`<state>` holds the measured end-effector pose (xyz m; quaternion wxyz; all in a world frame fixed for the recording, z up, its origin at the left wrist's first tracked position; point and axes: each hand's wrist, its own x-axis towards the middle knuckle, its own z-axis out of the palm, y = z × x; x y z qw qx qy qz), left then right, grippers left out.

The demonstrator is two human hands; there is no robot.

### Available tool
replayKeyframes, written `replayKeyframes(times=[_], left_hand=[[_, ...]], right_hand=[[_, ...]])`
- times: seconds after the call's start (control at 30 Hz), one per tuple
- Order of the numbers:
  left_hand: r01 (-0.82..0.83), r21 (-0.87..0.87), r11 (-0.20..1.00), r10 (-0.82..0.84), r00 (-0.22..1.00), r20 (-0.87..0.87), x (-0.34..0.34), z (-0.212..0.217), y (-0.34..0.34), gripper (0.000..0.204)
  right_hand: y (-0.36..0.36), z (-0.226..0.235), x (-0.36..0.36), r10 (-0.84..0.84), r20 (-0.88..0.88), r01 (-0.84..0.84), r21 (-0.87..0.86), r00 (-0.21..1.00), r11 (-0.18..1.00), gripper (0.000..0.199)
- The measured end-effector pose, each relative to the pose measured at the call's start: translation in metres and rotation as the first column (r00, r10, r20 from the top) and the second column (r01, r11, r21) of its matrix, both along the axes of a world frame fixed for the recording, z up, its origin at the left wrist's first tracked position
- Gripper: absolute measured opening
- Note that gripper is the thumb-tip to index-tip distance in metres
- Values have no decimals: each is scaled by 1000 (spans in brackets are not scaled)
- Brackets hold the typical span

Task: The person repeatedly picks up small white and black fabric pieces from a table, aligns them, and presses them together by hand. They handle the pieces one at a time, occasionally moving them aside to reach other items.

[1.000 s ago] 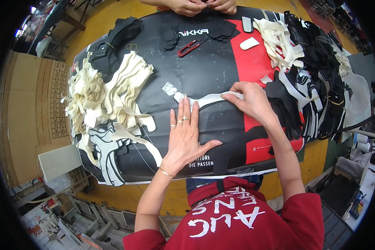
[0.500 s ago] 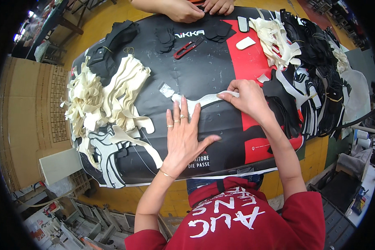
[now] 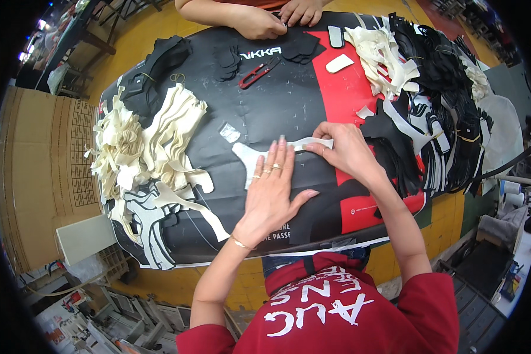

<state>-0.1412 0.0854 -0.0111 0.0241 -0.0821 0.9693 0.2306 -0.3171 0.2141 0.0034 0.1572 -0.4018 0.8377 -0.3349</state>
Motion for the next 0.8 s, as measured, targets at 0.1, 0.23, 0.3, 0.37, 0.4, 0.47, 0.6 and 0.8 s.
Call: replayKeyframes(times=[0.1,0.23,0.3,0.37,0.4,0.47,0.6,0.8], left_hand=[[-27,-41,999,28,999,25,14,5,-15,100],[-49,1,999,49,997,62,25,6,-20,99],[-69,-33,997,70,997,28,24,5,-13,99],[-68,-41,997,68,998,0,20,5,-3,95],[-73,-14,997,73,997,-2,19,5,2,94],[-88,43,995,89,996,-14,16,6,11,91],[-235,9,972,235,972,-8,22,9,17,85],[-314,-31,949,314,949,-2,24,-2,15,81]], right_hand=[[3,7,9,0,128,-7,48,992,999,27],[-2,13,18,-74,144,50,160,987,986,30],[-5,13,20,-125,181,99,142,976,985,31],[-7,12,20,-170,189,142,152,967,978,32],[-8,12,20,-199,202,167,167,959,972,32],[-10,10,20,-229,192,198,166,954,966,31],[-14,9,20,-260,183,216,227,948,950,29],[-19,18,35,-61,-310,94,92,949,991,19]])
